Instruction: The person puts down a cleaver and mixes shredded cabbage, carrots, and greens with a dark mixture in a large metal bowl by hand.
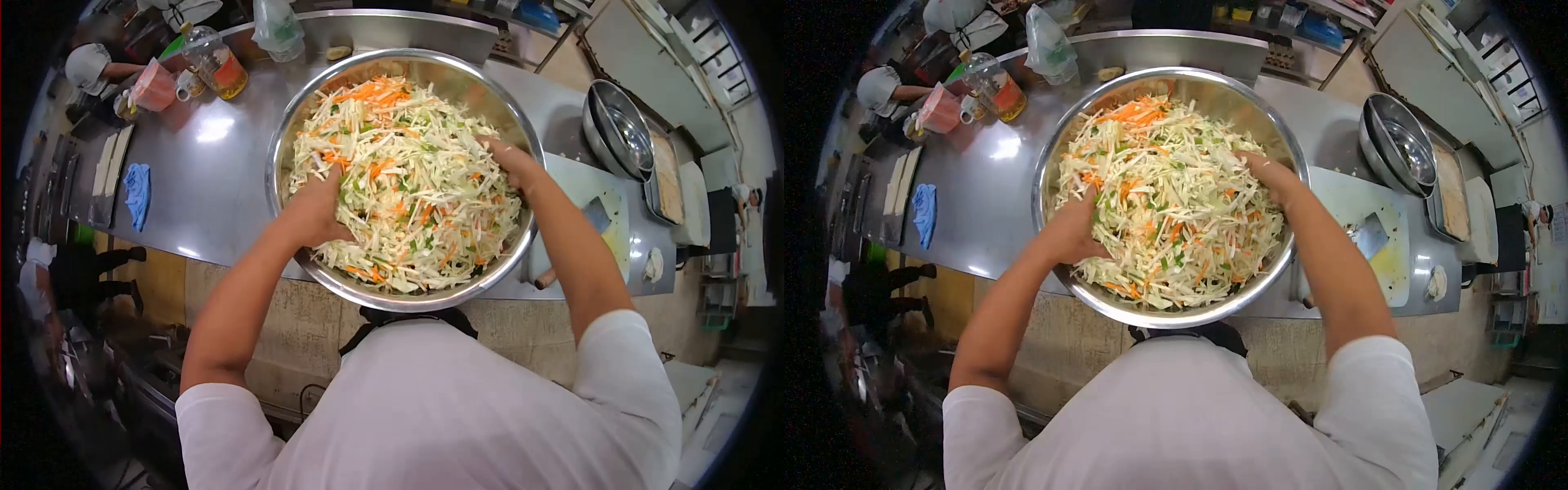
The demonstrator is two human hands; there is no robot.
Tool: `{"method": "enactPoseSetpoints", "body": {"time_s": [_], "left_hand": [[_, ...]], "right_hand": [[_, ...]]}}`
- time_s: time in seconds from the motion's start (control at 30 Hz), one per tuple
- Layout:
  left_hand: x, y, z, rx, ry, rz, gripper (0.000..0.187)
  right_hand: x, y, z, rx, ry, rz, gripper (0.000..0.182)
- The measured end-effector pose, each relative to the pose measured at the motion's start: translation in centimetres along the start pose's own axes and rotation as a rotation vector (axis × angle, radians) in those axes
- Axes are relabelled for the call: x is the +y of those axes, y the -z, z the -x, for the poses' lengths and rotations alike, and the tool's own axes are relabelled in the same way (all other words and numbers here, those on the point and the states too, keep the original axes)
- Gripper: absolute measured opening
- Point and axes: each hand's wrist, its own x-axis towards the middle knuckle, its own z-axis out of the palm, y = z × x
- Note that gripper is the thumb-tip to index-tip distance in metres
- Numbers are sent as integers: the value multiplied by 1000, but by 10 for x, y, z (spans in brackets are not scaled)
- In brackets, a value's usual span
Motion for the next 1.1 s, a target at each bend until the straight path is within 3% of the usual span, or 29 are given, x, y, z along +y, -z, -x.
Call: {"method": "enactPoseSetpoints", "body": {"time_s": [0.07,0.1,0.2,0.23,0.5,0.73,0.8,0.83,1.1], "left_hand": [[-5,2,-4,23,-33,-14,115],[-6,-2,-4,26,-47,-11,118],[-5,-11,-12,55,-67,-15,124],[-6,-11,-14,30,-46,-9,125],[-34,-52,-32,135,-70,-89,114],[-58,-65,-43,477,-303,-22,105],[-62,-60,-42,419,-156,524,96],[-20,-28,-29,481,-101,329,93],[-10,21,-72,412,-250,179,96]], "right_hand": [[17,9,-72,136,55,-60,67],[-11,-4,-32,-248,17,-307,81],[-18,-19,-38,-152,120,-293,83],[-21,-19,-56,-87,-25,-353,65],[0,-33,-72,-197,75,-376,68],[-31,-23,-42,-204,274,-253,70],[-51,-21,-28,-212,344,-189,71],[-61,-22,-21,-218,391,-143,71],[-143,-40,5,-300,698,192,73]]}}
